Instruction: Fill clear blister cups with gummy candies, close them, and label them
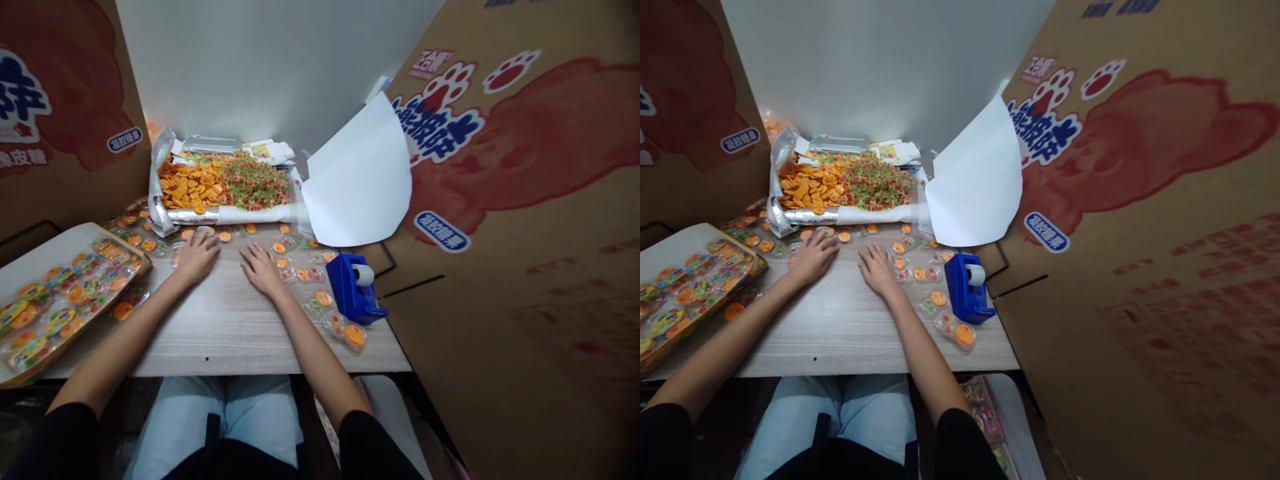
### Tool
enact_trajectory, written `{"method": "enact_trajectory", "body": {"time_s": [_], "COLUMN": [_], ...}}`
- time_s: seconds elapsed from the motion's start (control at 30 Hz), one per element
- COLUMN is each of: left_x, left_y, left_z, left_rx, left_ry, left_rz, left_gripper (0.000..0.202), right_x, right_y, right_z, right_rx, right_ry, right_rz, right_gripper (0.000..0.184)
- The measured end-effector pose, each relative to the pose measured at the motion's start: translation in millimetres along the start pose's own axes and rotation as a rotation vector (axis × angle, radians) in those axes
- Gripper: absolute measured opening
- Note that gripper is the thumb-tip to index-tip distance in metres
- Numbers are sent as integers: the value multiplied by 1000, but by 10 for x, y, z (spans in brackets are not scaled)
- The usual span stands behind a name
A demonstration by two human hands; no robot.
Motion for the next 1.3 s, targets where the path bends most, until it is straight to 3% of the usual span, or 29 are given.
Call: {"method": "enact_trajectory", "body": {"time_s": [0.13, 0.2, 0.3, 0.47, 0.57, 0.67, 0.77, 0.87, 0.97, 1.1, 1.3], "left_x": [184, 197, 152, -48, -188, -260, -284, -315, -291, -119, 55], "left_y": [-104, -142, -127, -152, -461, -1005, -1548, -1770, -1629, -1224, -885], "left_z": [-23, -46, -90, -349, -633, -793, -729, -551, -407, -296, -185], "left_rx": [-47, -93, -138, -146, -148, -27, 112, 123, 56, 57, 84], "left_ry": [9, 11, 21, -5, 1, 107, 223, 211, 74, 2, 24], "left_rz": [-120, -190, -213, -62, -62, -296, -590, -646, -590, -531, -483], "left_gripper": [37, 34, 33, 36, 36, 38, 48, 49, 54, 71, 56], "right_x": [-233, -256, -175, 99, 341, 617, 843, 979, 1072, 1168, 1190], "right_y": [-25, -36, -37, -104, -186, -147, 91, 389, 567, 628, 820], "right_z": [-78, -74, -20, 81, 154, 263, 371, 446, 498, 553, 621], "right_rx": [-148, -218, -250, -150, -49, 37, 44, 28, 53, 92, 64], "right_ry": [-70, -84, -34, 111, 134, 112, 116, 104, 49, 27, 123], "right_rz": [228, 274, 221, -9, -179, -212, -98, -28, -126, -297, -354], "right_gripper": [47, 47, 48, 52, 56, 80, 102, 98, 82, 61, 40]}}
Point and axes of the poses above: each hand's wrist, its own y-axis towards the middle knuckle, its own z-axis out of the palm, x = y × z, the point moved 2 cm from there along y, towards the middle knuckle, and after that the axes turned 8 degrees about y, right-handed, at the moved point
